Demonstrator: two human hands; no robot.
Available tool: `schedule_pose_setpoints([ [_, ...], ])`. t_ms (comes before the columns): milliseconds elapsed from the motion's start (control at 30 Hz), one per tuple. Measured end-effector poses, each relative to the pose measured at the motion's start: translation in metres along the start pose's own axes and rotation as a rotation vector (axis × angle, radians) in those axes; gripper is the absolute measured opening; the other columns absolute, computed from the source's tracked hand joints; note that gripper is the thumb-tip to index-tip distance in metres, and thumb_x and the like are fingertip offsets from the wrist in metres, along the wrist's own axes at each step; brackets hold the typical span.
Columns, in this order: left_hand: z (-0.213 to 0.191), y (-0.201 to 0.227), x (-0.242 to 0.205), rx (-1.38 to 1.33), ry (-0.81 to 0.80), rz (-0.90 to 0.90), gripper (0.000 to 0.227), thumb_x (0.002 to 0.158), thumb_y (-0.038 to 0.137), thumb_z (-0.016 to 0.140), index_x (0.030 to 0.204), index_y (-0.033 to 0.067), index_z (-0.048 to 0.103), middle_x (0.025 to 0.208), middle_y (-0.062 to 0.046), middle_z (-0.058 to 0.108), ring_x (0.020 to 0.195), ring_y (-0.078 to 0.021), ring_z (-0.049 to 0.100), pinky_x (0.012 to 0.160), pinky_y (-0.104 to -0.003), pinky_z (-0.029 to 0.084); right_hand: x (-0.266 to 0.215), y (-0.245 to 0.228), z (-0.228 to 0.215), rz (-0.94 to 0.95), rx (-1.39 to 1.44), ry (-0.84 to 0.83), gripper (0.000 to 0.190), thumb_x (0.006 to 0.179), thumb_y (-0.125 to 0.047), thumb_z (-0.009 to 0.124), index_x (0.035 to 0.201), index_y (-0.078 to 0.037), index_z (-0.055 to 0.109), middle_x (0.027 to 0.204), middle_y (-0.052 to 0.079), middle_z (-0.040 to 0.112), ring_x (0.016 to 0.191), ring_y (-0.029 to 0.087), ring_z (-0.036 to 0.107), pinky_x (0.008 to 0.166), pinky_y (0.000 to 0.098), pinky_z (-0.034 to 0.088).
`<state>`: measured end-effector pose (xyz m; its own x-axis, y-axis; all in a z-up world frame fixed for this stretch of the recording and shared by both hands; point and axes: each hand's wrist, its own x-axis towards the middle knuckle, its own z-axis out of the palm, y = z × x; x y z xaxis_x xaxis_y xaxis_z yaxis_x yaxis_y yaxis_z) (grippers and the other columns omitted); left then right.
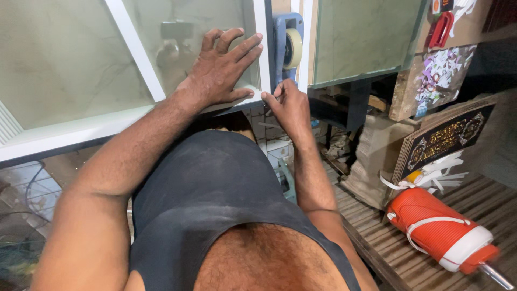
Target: The person applies white tape along the edges of a rectangular glass frame. They repeatedly measure, cut, and press tape segments onto the frame's perimeter, adjusting the frame's position as needed.
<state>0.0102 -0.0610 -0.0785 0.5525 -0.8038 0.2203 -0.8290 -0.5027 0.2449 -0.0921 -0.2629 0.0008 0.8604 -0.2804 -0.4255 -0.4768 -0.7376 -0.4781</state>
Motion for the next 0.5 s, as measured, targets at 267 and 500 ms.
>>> schedule_pose_setpoints([
  [267, 0.002, 0.000, -0.002, 0.050, 0.012, 0.009, 0.105, 0.079, 0.089, 0.066, 0.152, 0.0145, 0.057, 0.164, -0.002, 0.041, 0.145, -0.0270, 0.026, 0.117, -0.049, 0.018, 0.007, -0.006, -0.026, -0.706, -0.454, 0.119, 0.025, 0.085, -0.025, 0.086, 0.094, -0.012, 0.068, 0.082, 0.007, 0.063, 0.075, 0.027, 0.067, 0.060, 0.0404, 0.053],
  [500, 0.001, 0.000, -0.001, 0.093, 0.014, 0.000, 0.102, 0.078, 0.088, 0.065, 0.152, 0.0169, 0.058, 0.162, -0.002, 0.042, 0.145, -0.0266, 0.026, 0.118, -0.048, 0.016, -0.017, 0.009, -0.011, -0.781, -0.279, 0.217, 0.024, 0.087, -0.001, 0.077, 0.107, -0.014, 0.073, 0.094, 0.005, 0.068, 0.083, 0.021, 0.070, 0.067, 0.0336, 0.057],
])
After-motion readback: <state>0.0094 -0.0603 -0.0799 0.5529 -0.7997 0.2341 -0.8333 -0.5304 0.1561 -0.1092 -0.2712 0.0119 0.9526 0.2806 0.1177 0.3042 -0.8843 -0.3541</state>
